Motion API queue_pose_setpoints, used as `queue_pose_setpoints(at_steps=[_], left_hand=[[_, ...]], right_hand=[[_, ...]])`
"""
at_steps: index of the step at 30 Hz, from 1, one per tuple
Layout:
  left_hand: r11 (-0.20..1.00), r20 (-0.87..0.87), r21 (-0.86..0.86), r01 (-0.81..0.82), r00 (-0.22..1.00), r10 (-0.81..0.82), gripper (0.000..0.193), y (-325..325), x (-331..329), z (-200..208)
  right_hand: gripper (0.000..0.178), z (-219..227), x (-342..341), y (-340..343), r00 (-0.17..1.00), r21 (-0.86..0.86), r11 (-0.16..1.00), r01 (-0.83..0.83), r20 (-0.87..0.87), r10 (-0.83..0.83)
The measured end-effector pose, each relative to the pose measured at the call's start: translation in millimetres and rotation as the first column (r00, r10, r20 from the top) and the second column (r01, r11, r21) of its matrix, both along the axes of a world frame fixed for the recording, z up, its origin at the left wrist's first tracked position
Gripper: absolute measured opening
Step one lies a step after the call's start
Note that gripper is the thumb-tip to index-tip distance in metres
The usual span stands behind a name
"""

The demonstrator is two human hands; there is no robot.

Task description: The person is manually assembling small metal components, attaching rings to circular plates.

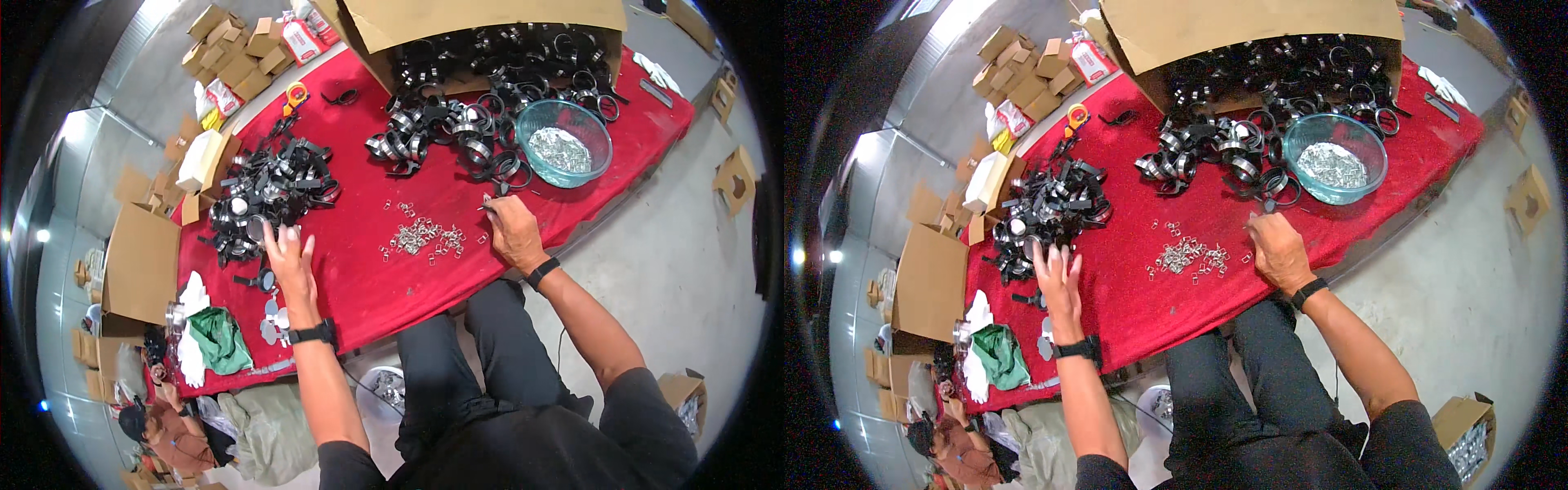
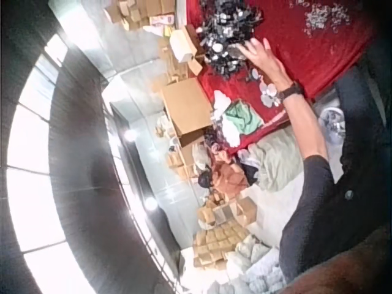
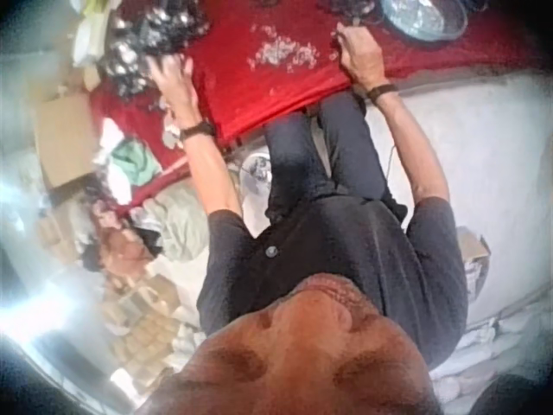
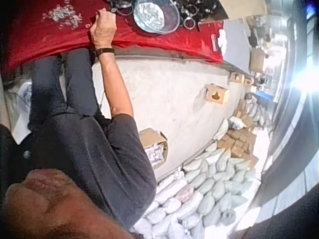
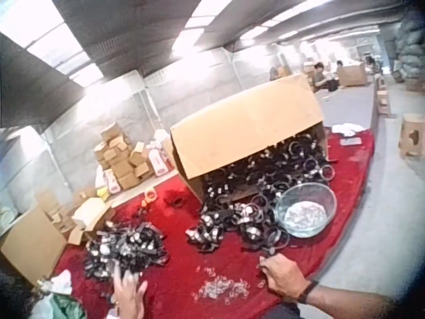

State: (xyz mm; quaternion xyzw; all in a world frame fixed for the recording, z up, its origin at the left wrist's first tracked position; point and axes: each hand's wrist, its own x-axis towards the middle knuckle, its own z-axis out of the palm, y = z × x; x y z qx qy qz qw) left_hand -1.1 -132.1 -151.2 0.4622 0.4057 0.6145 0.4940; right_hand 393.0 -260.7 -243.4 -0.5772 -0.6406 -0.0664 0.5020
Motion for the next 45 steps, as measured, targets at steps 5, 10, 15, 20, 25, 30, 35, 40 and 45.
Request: queue_pose_setpoints(at_steps=[5, 10, 15, 20, 25, 30, 35, 40, 45], left_hand=[[0.973, -0.531, 0.003, -0.233, 0.824, 0.199, 0.055, -32, -85, -53], [0.856, -0.885, 0.460, -0.236, -0.043, 0.464, 0.047, -89, -153, -56], [0.973, -0.991, 0.099, -0.209, 0.069, 0.116, 0.046, -97, -198, -88], [0.954, -0.970, 0.204, -0.219, 0.087, 0.227, 0.043, -103, -198, -96], [0.947, -0.954, 0.241, -0.215, 0.129, 0.272, 0.045, -110, -186, -82], [0.929, -0.935, 0.246, -0.277, 0.186, 0.303, 0.048, -124, -199, -76], [0.964, -0.963, 0.162, -0.212, 0.178, 0.202, 0.042, -125, -198, -74], [0.961, -0.936, 0.238, -0.139, 0.232, 0.266, 0.038, -131, -198, -74], [0.973, -0.963, 0.135, -0.188, 0.205, 0.173, 0.048, -135, -206, -80]], right_hand=[[0.029, 12, 12, -16, 0.993, 0.050, 0.992, 0.113, 0.015, -0.114], [0.045, 2, 61, -39, 0.925, -0.204, 0.931, 0.304, 0.299, -0.236], [0.042, 15, 60, -19, 0.934, -0.082, 0.954, 0.289, 0.244, -0.262], [0.043, 43, 31, -5, 0.954, -0.194, 0.948, 0.253, 0.214, -0.211], [0.035, 48, 27, 28, 0.965, -0.285, 0.931, 0.228, 0.192, -0.178], [0.019, 66, 38, 56, 0.974, -0.205, 0.953, 0.224, 0.012, -0.226], [0.028, 67, 70, 81, 0.836, -0.229, 0.908, 0.351, -0.361, -0.414], [0.033, 71, 29, 45, 0.416, -0.202, 0.971, -0.125, -0.899, -0.134], [0.036, 57, -49, 31, 0.062, -0.090, 0.866, -0.492, -0.996, -0.068]])
